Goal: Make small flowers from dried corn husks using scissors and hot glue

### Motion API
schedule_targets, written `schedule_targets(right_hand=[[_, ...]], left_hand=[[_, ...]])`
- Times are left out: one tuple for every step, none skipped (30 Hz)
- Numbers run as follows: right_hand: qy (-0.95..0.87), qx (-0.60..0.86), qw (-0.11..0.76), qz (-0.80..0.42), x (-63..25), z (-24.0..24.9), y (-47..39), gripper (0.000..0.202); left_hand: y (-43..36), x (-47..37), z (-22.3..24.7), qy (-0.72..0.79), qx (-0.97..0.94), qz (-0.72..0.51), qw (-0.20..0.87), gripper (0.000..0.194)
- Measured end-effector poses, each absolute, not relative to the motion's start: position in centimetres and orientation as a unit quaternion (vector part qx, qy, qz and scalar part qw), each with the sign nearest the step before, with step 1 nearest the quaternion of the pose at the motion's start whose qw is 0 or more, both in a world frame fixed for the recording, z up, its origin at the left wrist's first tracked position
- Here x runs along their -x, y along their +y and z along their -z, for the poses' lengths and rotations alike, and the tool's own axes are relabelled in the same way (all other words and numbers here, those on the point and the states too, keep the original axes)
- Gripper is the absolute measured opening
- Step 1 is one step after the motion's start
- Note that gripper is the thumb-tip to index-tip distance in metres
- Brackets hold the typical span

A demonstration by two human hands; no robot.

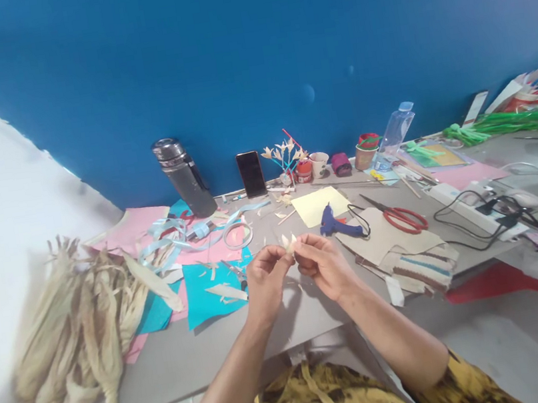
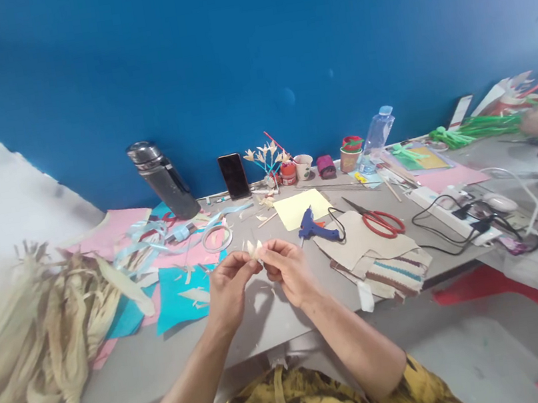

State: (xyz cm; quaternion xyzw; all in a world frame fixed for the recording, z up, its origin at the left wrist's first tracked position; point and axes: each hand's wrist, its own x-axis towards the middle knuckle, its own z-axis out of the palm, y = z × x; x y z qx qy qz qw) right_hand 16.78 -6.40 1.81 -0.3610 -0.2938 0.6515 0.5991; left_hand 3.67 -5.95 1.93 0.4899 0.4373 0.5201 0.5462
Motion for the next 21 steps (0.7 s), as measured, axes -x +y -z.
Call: schedule_targets(right_hand=[[-0.299,0.363,0.596,-0.651,-16.9,-1.8,-6.5,0.036],[-0.303,0.367,0.592,-0.650,-17.0,-1.7,-6.6,0.036],[-0.309,0.371,0.588,-0.649,-17.1,-1.6,-6.6,0.036],[-0.318,0.375,0.582,-0.648,-17.2,-1.6,-6.7,0.036],[-0.329,0.378,0.577,-0.645,-17.3,-1.5,-6.7,0.035],[-0.343,0.380,0.573,-0.641,-17.3,-1.4,-6.7,0.035],[-0.355,0.381,0.570,-0.635,-17.4,-1.4,-6.7,0.034],[-0.365,0.384,0.569,-0.629,-17.4,-1.3,-6.7,0.032],[-0.371,0.387,0.570,-0.622,-17.5,-1.3,-6.6,0.032],[-0.372,0.392,0.573,-0.615,-17.5,-1.3,-6.5,0.031],[-0.371,0.398,0.577,-0.609,-17.6,-1.3,-6.4,0.031],[-0.367,0.403,0.583,-0.602,-17.6,-1.3,-6.3,0.031],[-0.364,0.407,0.590,-0.594,-17.6,-1.3,-6.2,0.032],[-0.362,0.411,0.597,-0.586,-17.7,-1.3,-6.1,0.032],[-0.359,0.415,0.602,-0.580,-17.7,-1.4,-6.0,0.032],[-0.357,0.418,0.606,-0.575,-17.8,-1.4,-5.9,0.033],[-0.355,0.419,0.608,-0.573,-17.8,-1.4,-5.9,0.033],[-0.351,0.421,0.609,-0.573,-17.8,-1.4,-5.8,0.034],[-0.347,0.421,0.610,-0.575,-17.9,-1.4,-5.8,0.034],[-0.343,0.421,0.610,-0.577,-17.9,-1.3,-5.7,0.034],[-0.340,0.423,0.610,-0.578,-18.0,-1.3,-5.7,0.033]], left_hand=[[-5.9,-3.7,-1.8,0.433,-0.483,-0.521,0.554,0.015],[-5.9,-3.7,-1.7,0.427,-0.476,-0.523,0.564,0.014],[-5.8,-3.7,-1.7,0.421,-0.469,-0.524,0.573,0.013],[-5.8,-3.7,-1.6,0.418,-0.464,-0.523,0.580,0.013],[-5.8,-3.8,-1.6,0.419,-0.462,-0.521,0.583,0.013],[-5.8,-3.8,-1.7,0.423,-0.462,-0.519,0.582,0.014],[-5.8,-3.8,-1.8,0.428,-0.466,-0.516,0.577,0.015],[-5.8,-3.8,-1.9,0.432,-0.473,-0.513,0.571,0.015],[-5.8,-3.8,-2.0,0.434,-0.480,-0.510,0.567,0.016],[-5.8,-3.8,-2.1,0.435,-0.485,-0.506,0.565,0.015],[-5.8,-3.7,-2.2,0.435,-0.485,-0.504,0.567,0.014],[-5.7,-3.6,-2.2,0.435,-0.480,-0.503,0.572,0.013],[-5.7,-3.5,-2.2,0.436,-0.469,-0.506,0.578,0.014],[-5.6,-3.4,-2.1,0.436,-0.456,-0.512,0.583,0.015],[-5.5,-3.3,-2.0,0.434,-0.442,-0.517,0.590,0.015],[-5.4,-3.1,-1.8,0.431,-0.426,-0.522,0.601,0.015],[-5.2,-2.9,-1.7,0.425,-0.409,-0.524,0.614,0.015],[-5.1,-2.7,-1.6,0.419,-0.390,-0.524,0.631,0.016],[-5.0,-2.4,-1.4,0.415,-0.371,-0.522,0.646,0.017],[-4.9,-2.1,-1.3,0.413,-0.353,-0.521,0.657,0.019],[-4.8,-1.7,-1.1,0.414,-0.338,-0.524,0.663,0.021]])
